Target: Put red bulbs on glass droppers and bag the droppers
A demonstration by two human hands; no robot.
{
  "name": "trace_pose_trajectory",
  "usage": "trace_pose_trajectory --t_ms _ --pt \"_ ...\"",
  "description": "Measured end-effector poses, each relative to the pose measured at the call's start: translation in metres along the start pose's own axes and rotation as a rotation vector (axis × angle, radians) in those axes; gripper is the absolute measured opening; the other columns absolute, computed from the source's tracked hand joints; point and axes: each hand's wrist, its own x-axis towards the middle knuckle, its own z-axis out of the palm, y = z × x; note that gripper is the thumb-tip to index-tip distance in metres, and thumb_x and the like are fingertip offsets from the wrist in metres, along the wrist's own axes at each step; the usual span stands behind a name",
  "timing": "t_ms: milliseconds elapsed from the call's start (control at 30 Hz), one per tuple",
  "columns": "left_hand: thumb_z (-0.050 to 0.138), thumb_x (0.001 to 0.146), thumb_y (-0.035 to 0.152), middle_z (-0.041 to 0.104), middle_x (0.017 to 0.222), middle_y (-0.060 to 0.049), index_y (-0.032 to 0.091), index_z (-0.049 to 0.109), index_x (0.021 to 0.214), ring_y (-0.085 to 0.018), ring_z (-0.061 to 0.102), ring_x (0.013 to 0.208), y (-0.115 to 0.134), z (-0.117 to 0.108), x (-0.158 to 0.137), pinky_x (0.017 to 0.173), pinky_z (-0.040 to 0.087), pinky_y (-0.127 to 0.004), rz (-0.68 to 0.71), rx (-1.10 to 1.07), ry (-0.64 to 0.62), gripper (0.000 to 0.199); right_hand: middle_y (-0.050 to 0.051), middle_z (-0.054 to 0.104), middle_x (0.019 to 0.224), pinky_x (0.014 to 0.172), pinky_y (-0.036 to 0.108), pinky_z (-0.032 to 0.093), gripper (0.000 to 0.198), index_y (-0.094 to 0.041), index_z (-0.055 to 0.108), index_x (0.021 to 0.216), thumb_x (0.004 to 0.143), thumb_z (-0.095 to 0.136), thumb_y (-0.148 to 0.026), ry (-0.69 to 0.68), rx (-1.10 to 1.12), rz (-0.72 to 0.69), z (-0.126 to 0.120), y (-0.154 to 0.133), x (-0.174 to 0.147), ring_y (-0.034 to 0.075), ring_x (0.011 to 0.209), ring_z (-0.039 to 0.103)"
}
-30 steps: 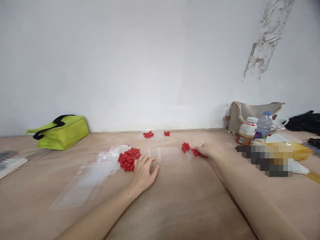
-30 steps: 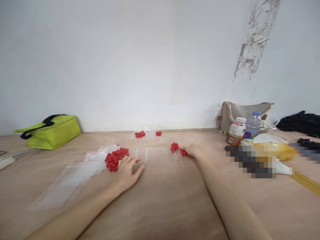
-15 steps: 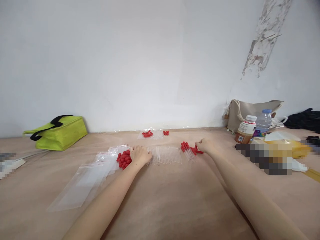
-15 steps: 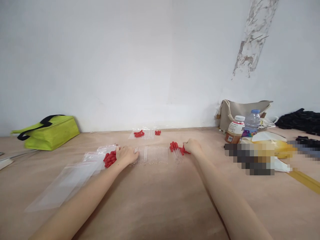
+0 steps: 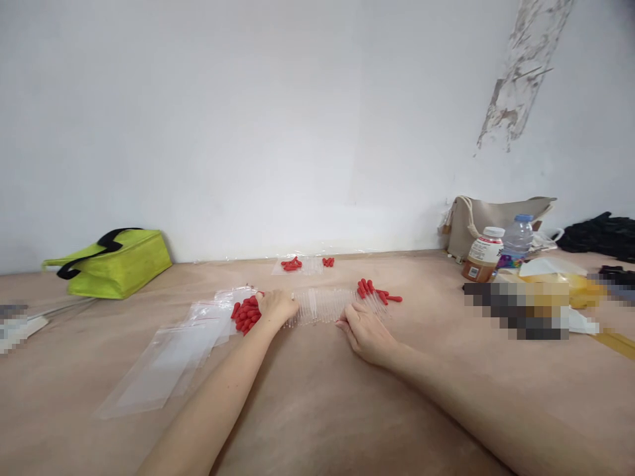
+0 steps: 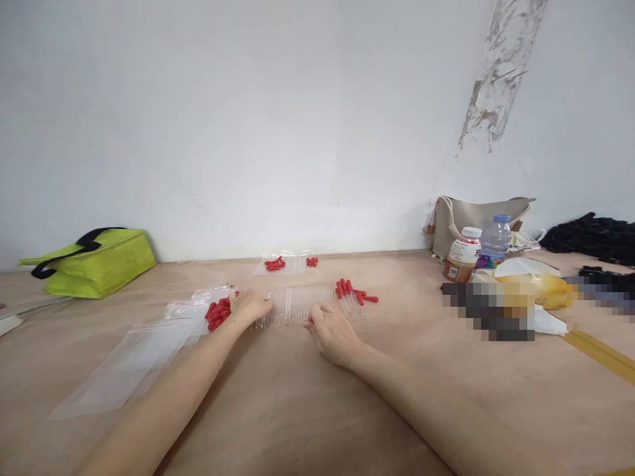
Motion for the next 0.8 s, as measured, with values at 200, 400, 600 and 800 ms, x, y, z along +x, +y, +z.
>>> trace_pose_trajectory --t_ms 200,400,600,800 --pt "0.039 0.086 0.028 0.064 0.087 -0.008 0.016 0.056 0.088 -0.024 0.057 0.086 0.005 -0.006 -0.031 0.080 0.036 -0.036 0.331 -0.029 0.079 0.020 0.006 0.056 0.081 0.067 0.030 0.043 0.023 -0.015 0.049 0.103 0.087 0.039 -0.028 0.053 0.203 0.070 0.007 0.005 -0.010 0.017 0.075 0.054" --pt "0.038 0.090 0.024 0.062 0.087 -0.002 0.019 0.052 0.091 -0.017 0.054 0.081 -0.012 0.017 -0.077 0.076 0.038 -0.030 0.718 -0.236 0.176 0.015 0.006 0.051 0.084 0.073 0.029 0.043 0.019 -0.017 0.059 0.089 0.086 0.041 -0.022 0.077 0.338 0.030 0.009 0.005 -0.011 0.015 0.079 0.051" --pt "0.037 0.089 0.018 0.061 0.096 -0.003 0.020 0.052 0.101 -0.017 0.054 0.089 -0.015 0.024 -0.081 0.077 0.039 -0.030 0.752 -0.407 0.213 0.018 0.006 0.051 0.087 0.075 0.029 0.043 0.016 -0.017 0.055 0.091 0.085 0.040 -0.016 0.070 0.390 0.016 0.010 0.001 -0.014 0.014 0.082 0.051" --pt "0.040 0.089 0.018 0.062 0.093 -0.003 0.020 0.054 0.097 -0.017 0.055 0.086 -0.012 0.019 -0.082 0.075 0.039 -0.031 0.759 -0.405 0.198 0.016 0.006 0.052 0.088 0.074 0.028 0.043 0.014 -0.018 0.054 0.091 0.085 0.041 -0.018 0.056 0.409 0.003 0.011 0.001 -0.013 0.014 0.082 0.051"
